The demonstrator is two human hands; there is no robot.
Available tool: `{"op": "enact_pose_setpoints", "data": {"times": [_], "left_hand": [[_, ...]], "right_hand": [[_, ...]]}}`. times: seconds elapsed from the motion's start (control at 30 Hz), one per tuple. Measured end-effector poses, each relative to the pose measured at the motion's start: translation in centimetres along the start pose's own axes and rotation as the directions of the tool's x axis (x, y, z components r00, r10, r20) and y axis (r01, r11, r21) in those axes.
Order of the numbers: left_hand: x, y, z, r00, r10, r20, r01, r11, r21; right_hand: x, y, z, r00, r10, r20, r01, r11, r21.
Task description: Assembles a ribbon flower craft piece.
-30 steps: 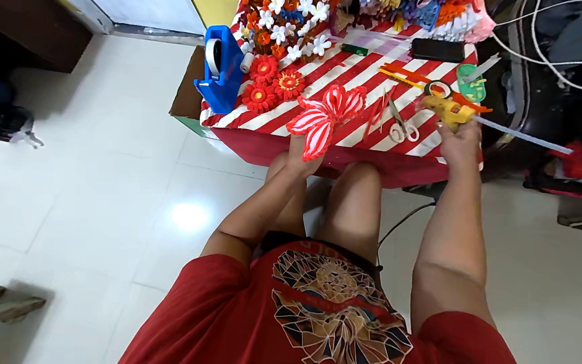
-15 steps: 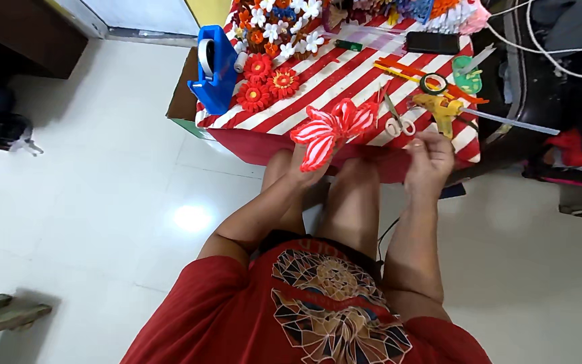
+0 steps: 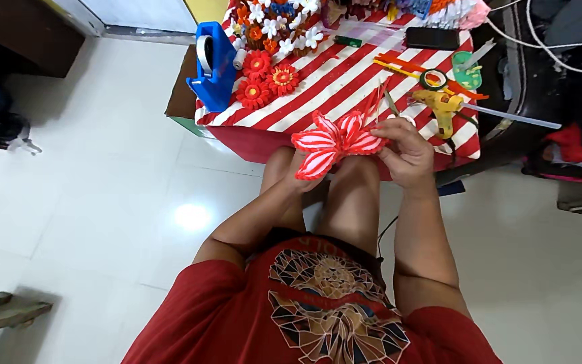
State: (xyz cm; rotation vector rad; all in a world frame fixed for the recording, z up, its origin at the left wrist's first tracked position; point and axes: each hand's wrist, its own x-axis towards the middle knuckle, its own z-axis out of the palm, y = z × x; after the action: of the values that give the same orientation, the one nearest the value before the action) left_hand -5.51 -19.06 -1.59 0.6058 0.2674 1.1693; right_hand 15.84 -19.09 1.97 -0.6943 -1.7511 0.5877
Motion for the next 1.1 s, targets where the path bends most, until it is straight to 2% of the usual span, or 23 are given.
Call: {"op": "enact_pose_setpoints", "data": {"times": [0.33, 0.53, 0.8, 0.93, 1.0, 1.03, 1.1], "left_hand": [[0.2, -0.2, -0.2, 0.996, 0.076, 0.044, -0.078, 0.995, 0.066], [0.0, -0.2, 0.1, 0.995, 0.1, 0.021, -0.102, 0.989, 0.109], [-0.2, 0.0, -0.8, 0.994, 0.101, 0.043, -0.107, 0.98, 0.169], [-0.8, 0.7, -0.6, 0.991, 0.135, 0.001, -0.124, 0.907, 0.403], [-1.3, 1.2, -0.1, 0.995, 0.092, -0.037, -0.065, 0.885, 0.461], [-1.3, 1.1, -0.5, 0.996, 0.085, -0.024, -0.062, 0.864, 0.499], [-1.1, 0.7, -2.1, 0.993, 0.108, 0.055, -0.118, 0.756, 0.644]], "right_hand": [[0.4, -0.6, -0.1, 0.995, -0.102, 0.022, 0.104, 0.983, -0.149], [0.4, -0.9, -0.1, 0.989, -0.149, 0.01, 0.148, 0.963, -0.227], [0.6, -2.6, -0.7, 0.996, -0.036, 0.081, 0.053, 0.974, -0.222], [1.0, -4.3, 0.1, 1.0, 0.018, 0.019, -0.013, 0.966, -0.258], [1.2, -5.0, 1.0, 0.999, 0.054, 0.003, -0.05, 0.949, -0.312], [1.4, -5.3, 1.5, 0.997, 0.082, 0.002, -0.077, 0.942, -0.326], [1.7, -5.7, 1.9, 0.991, 0.134, 0.02, -0.12, 0.935, -0.334]]}}
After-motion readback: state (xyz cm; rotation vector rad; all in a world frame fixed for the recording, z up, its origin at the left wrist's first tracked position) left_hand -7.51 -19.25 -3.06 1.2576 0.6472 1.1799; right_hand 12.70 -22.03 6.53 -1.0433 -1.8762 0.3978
